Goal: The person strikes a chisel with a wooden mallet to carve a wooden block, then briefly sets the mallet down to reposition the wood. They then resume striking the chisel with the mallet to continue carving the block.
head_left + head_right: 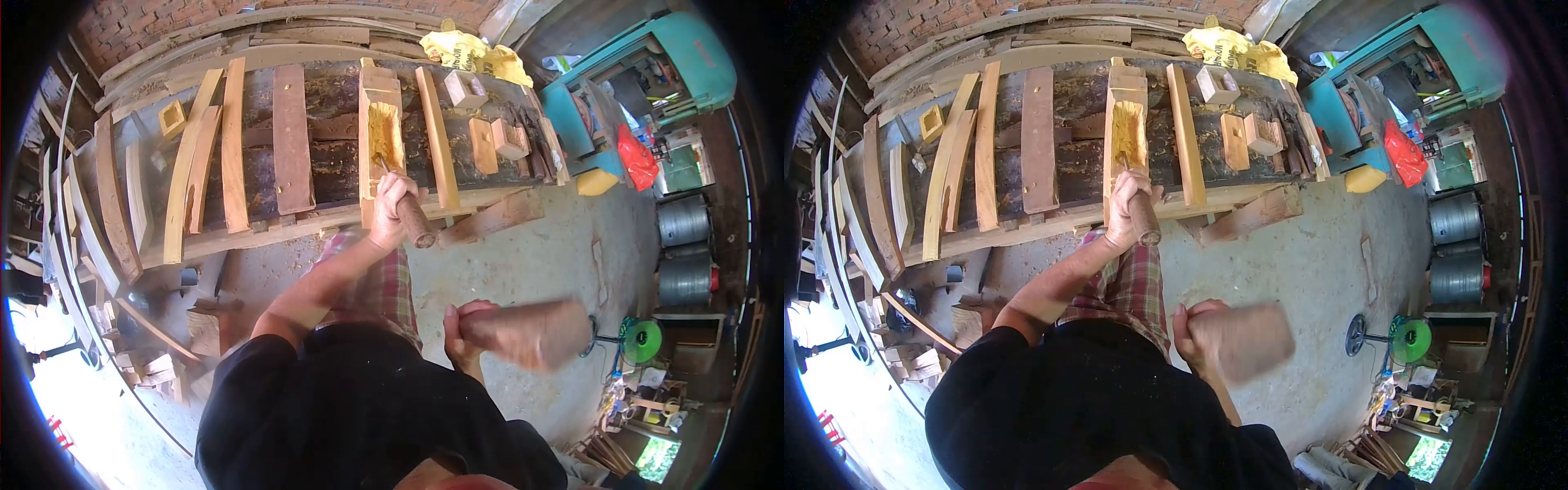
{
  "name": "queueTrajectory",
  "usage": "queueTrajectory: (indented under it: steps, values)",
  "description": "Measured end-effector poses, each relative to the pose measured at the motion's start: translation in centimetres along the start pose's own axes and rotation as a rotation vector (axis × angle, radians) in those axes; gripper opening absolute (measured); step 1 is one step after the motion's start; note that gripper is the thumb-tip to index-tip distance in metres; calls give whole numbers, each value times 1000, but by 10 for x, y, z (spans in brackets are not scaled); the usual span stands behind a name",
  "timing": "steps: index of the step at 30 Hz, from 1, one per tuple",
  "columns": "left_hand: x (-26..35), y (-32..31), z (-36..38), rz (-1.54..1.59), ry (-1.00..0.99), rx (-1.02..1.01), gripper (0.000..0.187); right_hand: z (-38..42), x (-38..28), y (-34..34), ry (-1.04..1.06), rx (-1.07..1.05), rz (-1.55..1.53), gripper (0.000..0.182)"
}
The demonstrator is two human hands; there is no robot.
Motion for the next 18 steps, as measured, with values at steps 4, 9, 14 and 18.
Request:
queueTrajectory:
  steps: [4,9,14,18]
  values:
    - [-8,-5,6,-58,-56,-2,32,-18,-3,-43,-435,145,-244,41]
    - [-16,-9,13,-56,-79,0,31,-12,-3,-29,-301,284,-461,37]
    - [-21,-19,3,-22,-10,-16,27,-12,15,-39,2,100,-182,38]
    - [-19,-10,3,-66,22,-38,25,-17,5,-31,-507,170,-287,46]
Point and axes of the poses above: each hand's wrist, its own z-axis away from the middle knuckle, its own y-axis out of the back of the hand, x = y × z, the point moved 1 cm from there along -z, towards the middle knuckle, and after that the axes turned 14 degrees about -z, right-handed, at the moved point
